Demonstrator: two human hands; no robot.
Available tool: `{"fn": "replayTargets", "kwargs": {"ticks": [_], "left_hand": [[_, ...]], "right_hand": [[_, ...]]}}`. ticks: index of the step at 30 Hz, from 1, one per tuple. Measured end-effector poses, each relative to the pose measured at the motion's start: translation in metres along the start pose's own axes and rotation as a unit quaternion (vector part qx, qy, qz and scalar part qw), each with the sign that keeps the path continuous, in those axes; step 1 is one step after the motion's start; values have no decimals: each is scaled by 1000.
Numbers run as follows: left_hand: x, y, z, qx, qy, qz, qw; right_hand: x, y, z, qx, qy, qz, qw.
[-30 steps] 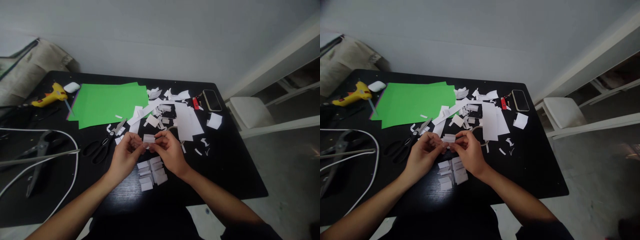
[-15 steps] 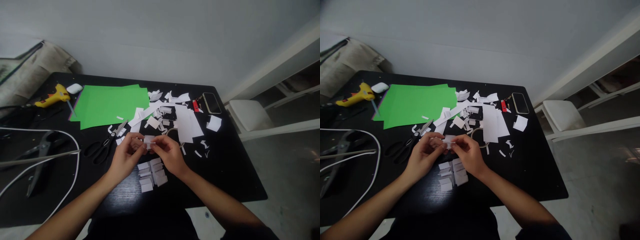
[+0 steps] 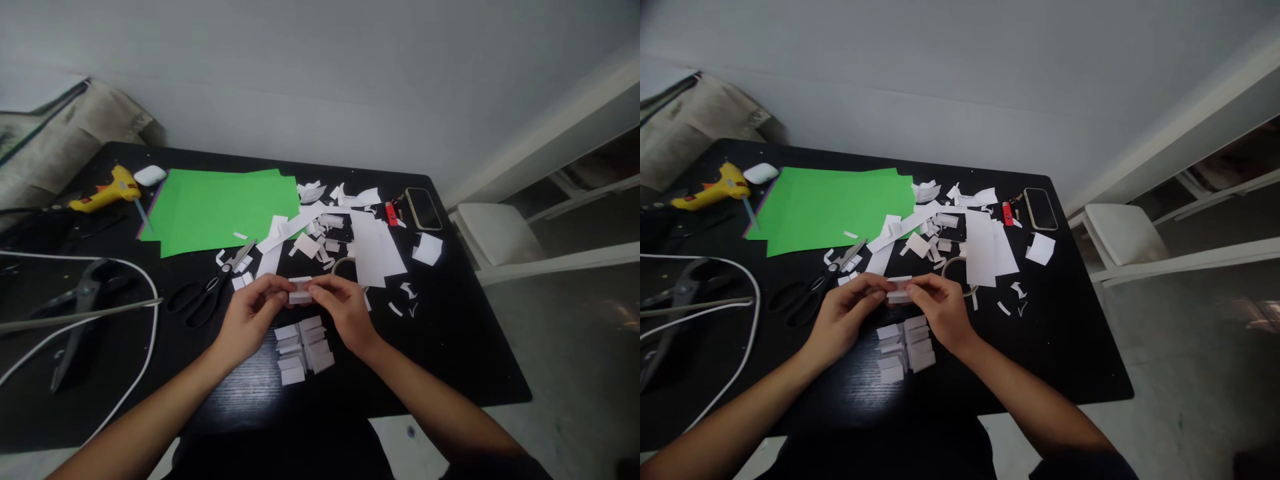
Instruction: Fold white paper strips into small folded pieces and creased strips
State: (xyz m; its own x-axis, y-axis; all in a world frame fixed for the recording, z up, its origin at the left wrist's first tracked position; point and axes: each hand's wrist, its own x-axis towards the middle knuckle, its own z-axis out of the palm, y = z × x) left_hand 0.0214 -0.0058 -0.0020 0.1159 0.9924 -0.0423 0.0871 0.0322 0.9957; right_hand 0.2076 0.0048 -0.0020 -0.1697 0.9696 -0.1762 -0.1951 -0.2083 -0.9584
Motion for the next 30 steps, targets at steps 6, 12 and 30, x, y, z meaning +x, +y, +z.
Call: {"fn": "replayTargets", "kwargs": {"ticks": [6,12,30], "left_hand": [[1,1,5,-30,25,1,999],[5,-3,8,-106,41,-10,993],[5,-2,2,15,15,4,1000]], "right_hand": [[0,5,1,-23,26,0,999],[3,8,1,9,31,-16,999],[-2,4,-1,-125,36,-118,984]]}}
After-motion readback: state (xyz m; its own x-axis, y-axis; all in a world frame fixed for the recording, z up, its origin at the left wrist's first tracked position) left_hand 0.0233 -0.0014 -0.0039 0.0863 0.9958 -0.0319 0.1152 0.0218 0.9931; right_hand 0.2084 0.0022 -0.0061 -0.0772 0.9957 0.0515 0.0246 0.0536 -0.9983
